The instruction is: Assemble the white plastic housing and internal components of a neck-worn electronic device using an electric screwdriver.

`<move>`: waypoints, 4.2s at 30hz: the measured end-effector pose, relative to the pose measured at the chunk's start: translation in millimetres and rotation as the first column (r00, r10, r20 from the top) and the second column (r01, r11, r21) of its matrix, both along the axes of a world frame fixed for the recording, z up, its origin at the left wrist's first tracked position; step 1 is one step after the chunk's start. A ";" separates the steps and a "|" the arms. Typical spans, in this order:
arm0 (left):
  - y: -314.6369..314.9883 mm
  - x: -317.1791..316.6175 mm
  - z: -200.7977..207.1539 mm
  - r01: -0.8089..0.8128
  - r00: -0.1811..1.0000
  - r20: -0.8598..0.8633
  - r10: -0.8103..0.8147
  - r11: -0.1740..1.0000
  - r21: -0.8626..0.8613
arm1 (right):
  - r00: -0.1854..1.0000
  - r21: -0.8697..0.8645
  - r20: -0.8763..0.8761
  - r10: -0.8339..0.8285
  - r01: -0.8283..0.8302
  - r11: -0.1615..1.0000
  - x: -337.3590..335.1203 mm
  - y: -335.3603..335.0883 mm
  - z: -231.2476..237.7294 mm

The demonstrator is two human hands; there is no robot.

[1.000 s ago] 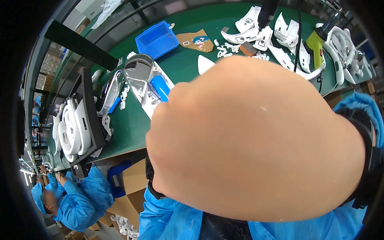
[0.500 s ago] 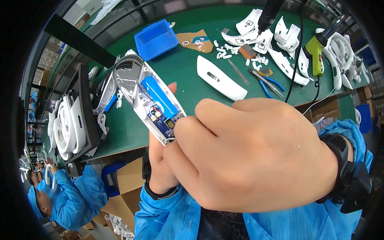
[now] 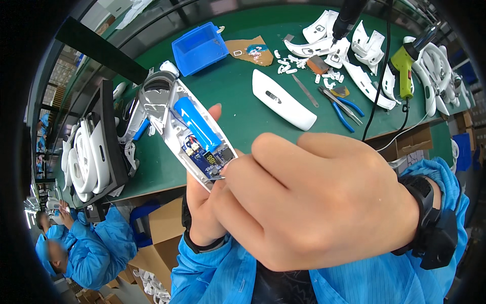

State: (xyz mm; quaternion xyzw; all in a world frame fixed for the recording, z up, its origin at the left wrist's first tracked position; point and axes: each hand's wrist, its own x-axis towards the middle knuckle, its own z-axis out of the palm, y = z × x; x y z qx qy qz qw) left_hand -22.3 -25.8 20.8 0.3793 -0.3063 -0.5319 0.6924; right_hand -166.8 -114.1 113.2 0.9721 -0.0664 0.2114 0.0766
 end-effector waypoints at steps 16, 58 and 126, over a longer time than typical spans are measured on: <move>-5.3 -11.6 -23.1 -0.122 0.984 0.090 0.151 0.955 -0.269 | 0.986 0.189 0.163 0.031 -0.062 0.980 -15.4 -8.8 -18.7; -17.0 1.5 -26.6 -0.214 0.977 -0.043 0.210 0.937 -0.276 | 0.876 0.514 0.070 -0.477 0.378 0.770 -22.2 -53.8 -134.0; -46.2 28.4 -31.1 -0.010 0.999 -0.052 0.002 0.988 -0.154 | 0.891 0.948 0.317 -0.324 -0.305 0.089 31.0 -16.7 -120.8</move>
